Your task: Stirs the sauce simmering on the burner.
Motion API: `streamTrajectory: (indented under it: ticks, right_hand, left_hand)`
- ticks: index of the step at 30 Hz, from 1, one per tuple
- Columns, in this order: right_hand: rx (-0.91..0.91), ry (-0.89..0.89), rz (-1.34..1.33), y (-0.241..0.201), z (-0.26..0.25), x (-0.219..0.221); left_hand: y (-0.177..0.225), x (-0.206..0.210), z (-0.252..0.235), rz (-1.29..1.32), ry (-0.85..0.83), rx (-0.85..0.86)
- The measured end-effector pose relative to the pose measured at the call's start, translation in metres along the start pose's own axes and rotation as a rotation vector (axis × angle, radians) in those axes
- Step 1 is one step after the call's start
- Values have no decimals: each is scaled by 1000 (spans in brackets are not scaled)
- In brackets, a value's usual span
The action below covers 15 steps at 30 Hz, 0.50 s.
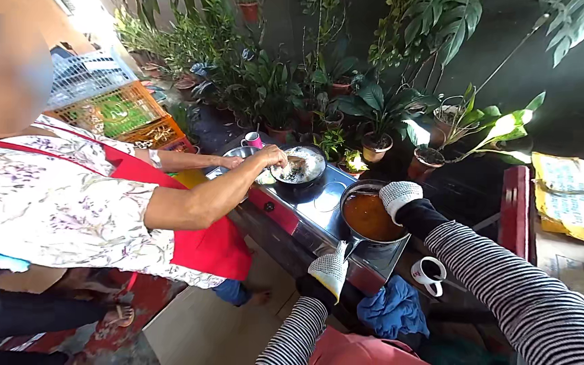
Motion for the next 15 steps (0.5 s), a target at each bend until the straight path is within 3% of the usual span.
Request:
streamTrajectory:
  ticks: [4, 9, 15]
  right_hand:
    - [-107, 156, 32, 14, -31, 49]
    - [-157, 99, 25, 30, 8, 60]
    - [-34, 50, 88, 58, 49, 56]
  left_hand:
    - [-17, 33, -37, -86, 125, 83]
    - [-11, 24, -29, -58, 62, 38]
    - [-13, 28, -29, -50, 125, 63]
Point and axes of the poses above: each hand's wrist, its own z-axis away from the middle knuckle, its own x-axis out of the palm, y = z × x, the point moved 3 cm from there along -z, towards the middle knuckle, and after that the axes turned 2 degrees about -x, right-handed, at the moved point
